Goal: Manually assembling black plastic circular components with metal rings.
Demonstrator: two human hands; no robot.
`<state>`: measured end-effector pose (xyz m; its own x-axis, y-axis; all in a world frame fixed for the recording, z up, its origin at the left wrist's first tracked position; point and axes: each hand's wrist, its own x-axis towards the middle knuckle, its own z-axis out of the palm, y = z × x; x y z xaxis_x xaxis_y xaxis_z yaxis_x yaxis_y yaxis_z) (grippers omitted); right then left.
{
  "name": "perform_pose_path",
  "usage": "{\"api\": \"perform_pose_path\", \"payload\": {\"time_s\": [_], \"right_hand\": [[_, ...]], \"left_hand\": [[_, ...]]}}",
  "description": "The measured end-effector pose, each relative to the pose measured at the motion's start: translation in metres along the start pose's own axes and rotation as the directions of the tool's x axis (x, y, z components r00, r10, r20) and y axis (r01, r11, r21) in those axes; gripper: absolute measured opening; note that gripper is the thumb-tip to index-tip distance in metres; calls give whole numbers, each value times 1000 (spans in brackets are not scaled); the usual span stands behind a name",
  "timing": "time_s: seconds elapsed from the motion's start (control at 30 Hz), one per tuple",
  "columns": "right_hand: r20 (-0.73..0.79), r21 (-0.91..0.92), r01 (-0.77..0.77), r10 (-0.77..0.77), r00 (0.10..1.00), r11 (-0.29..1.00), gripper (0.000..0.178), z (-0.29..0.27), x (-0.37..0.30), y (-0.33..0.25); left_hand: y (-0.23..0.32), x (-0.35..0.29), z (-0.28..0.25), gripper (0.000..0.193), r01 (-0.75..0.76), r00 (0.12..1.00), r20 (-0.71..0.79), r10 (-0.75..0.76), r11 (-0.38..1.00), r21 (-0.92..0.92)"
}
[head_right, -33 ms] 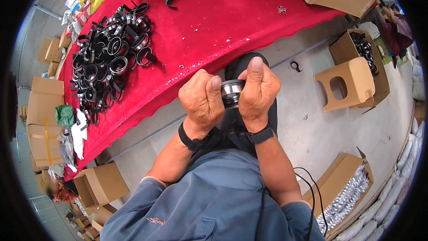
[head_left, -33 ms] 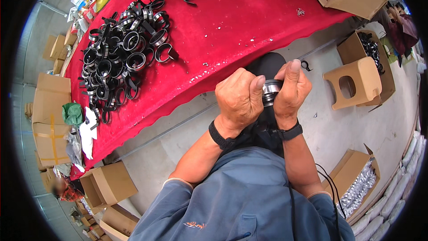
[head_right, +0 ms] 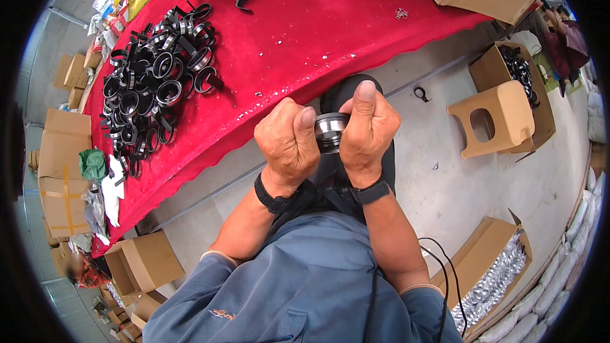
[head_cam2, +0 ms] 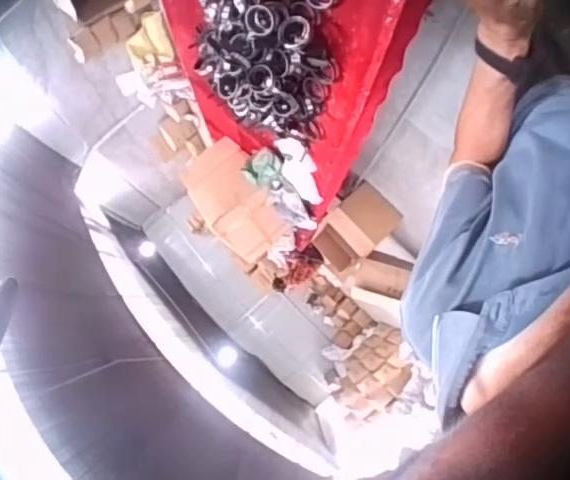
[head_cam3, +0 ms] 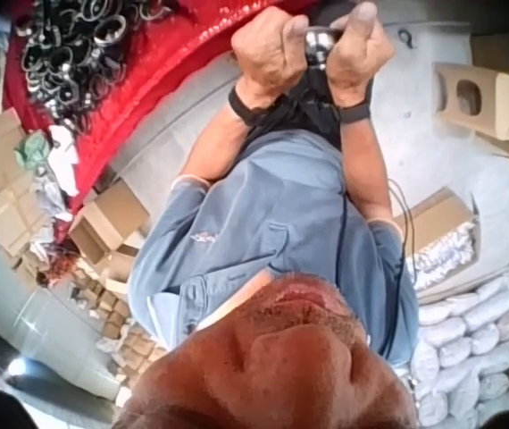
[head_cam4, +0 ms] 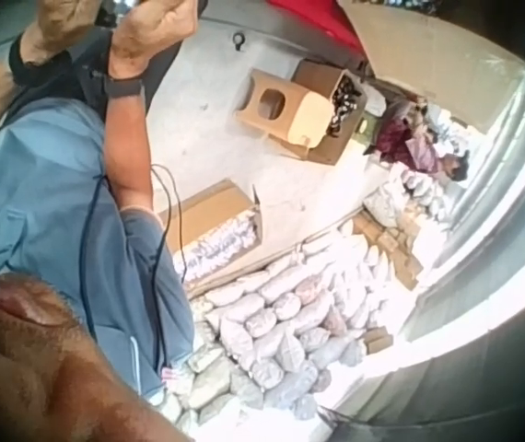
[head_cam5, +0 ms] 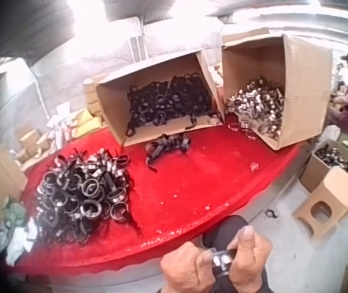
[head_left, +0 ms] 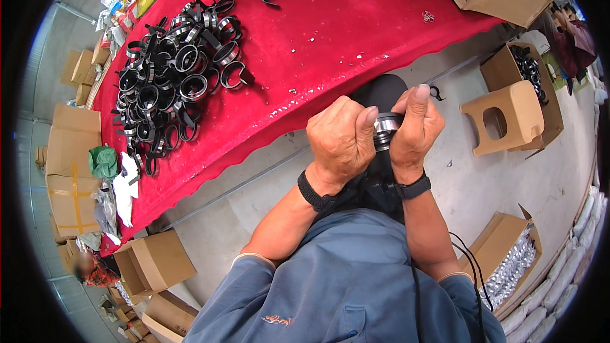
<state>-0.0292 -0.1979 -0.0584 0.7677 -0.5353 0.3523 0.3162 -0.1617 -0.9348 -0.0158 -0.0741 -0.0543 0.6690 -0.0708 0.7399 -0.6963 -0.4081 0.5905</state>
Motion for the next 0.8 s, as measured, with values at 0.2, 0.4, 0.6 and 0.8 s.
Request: {"api": "perform_pose_path", "payload": {"time_s": [0.2,0.4,0.6,0.8], "right_hand": [[-28,-38,-38,37,999,999,66,7,6,1],[-58,183,-180,193,979,967,69,9,18,15],[67,70,-146,141,988,987,73,18,29,6],[115,143,-172,157,981,975,67,-2,48,36]], "left_hand": [[-5,6,5,35,25,1000,-18,-25,1000,15],[-1,17,5,35,54,995,80,-52,998,-27],[-2,43,-43,26,194,904,395,-164,980,-36],[-49,145,-174,30,-312,950,218,225,635,707]]}}
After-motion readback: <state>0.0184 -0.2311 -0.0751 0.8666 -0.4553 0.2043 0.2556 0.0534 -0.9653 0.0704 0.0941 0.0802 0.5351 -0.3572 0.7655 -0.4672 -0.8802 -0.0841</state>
